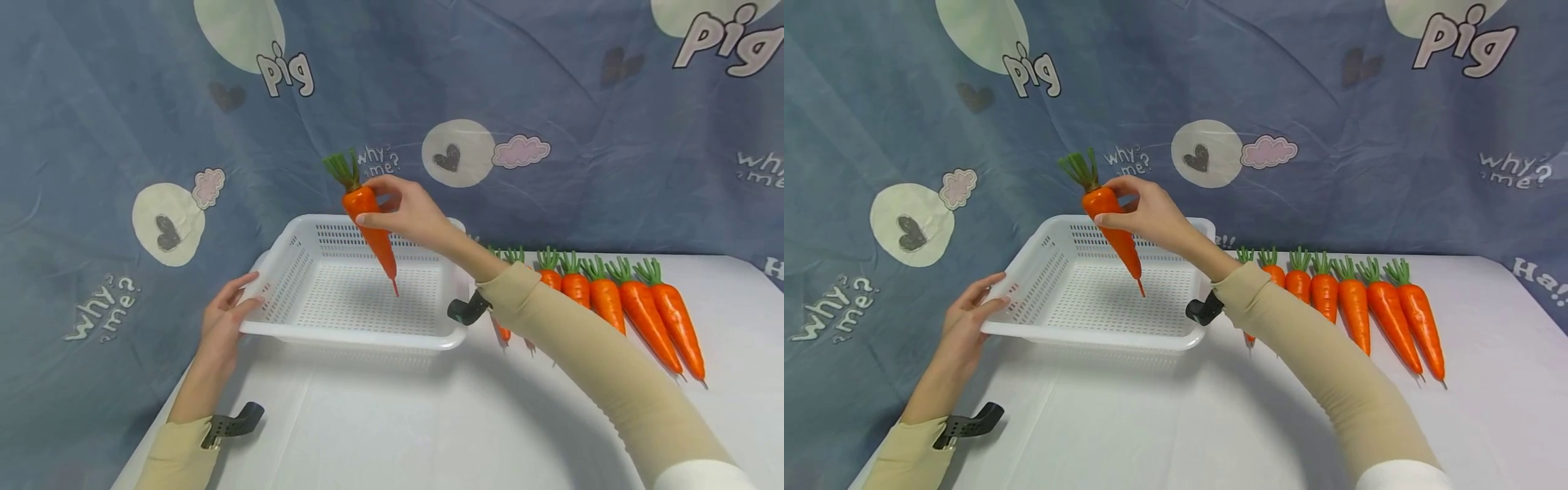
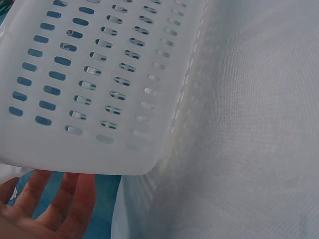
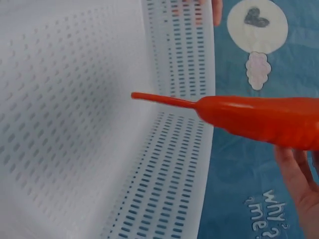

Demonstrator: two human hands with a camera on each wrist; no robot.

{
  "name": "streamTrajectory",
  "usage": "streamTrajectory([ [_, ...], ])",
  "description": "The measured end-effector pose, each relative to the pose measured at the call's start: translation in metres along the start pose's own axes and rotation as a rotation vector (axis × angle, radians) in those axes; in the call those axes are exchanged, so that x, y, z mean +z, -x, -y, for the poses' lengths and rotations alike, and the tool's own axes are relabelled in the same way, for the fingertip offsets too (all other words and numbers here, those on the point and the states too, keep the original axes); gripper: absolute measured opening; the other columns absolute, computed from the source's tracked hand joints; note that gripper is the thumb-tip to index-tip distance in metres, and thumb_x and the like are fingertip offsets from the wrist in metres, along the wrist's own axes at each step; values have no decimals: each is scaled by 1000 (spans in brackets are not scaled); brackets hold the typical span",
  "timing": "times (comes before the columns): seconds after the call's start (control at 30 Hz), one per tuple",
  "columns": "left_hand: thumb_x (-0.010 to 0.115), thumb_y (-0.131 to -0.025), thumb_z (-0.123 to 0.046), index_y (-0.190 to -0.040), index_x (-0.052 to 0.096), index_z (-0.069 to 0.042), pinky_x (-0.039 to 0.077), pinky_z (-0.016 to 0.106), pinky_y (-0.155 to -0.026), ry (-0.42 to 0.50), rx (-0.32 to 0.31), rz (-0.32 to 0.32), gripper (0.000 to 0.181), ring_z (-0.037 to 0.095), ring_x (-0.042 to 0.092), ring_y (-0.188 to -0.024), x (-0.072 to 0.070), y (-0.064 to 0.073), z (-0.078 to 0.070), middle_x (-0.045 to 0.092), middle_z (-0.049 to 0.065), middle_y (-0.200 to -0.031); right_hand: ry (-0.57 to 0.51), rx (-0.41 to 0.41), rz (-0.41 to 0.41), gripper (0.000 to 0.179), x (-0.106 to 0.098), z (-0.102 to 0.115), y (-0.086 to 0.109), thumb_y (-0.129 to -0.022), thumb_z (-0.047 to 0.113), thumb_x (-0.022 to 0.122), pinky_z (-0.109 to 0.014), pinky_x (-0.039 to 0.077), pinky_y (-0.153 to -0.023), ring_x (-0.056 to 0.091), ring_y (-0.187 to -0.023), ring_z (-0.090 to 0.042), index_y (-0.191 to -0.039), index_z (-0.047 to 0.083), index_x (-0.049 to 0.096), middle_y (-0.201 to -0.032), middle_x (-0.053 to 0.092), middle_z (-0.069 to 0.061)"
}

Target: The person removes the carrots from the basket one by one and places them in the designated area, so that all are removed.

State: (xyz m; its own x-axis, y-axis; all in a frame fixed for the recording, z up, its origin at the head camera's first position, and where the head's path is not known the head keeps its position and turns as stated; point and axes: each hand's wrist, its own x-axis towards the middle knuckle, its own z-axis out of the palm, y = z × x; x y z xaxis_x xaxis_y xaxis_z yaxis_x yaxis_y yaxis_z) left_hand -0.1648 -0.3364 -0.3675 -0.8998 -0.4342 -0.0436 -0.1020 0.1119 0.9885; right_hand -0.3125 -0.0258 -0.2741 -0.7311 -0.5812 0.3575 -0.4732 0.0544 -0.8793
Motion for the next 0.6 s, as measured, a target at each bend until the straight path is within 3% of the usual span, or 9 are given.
streamTrajectory([
  [0.3, 63, -94, -11, -141, 55, -22, 49, 20, -73, 4, 0, 2, 49, 12, 55, -105, 1, -2, 1, 55, 1, -127, -47, 0, -56, 46, -10, 10, 11, -85, 26, 78, -41, 56, -71, 68, -93, -20, -125, 14, 61, -113, 64, -3],
  [0.6, 63, -95, -12, -142, 53, -21, 49, 20, -74, 15, 7, 18, 50, 12, 54, -105, 0, -3, 3, 54, 1, -128, -99, 112, -116, 51, -20, 14, 26, -86, 26, 77, -43, 56, -69, 65, -97, -24, -130, 10, 58, -118, 62, -6],
])
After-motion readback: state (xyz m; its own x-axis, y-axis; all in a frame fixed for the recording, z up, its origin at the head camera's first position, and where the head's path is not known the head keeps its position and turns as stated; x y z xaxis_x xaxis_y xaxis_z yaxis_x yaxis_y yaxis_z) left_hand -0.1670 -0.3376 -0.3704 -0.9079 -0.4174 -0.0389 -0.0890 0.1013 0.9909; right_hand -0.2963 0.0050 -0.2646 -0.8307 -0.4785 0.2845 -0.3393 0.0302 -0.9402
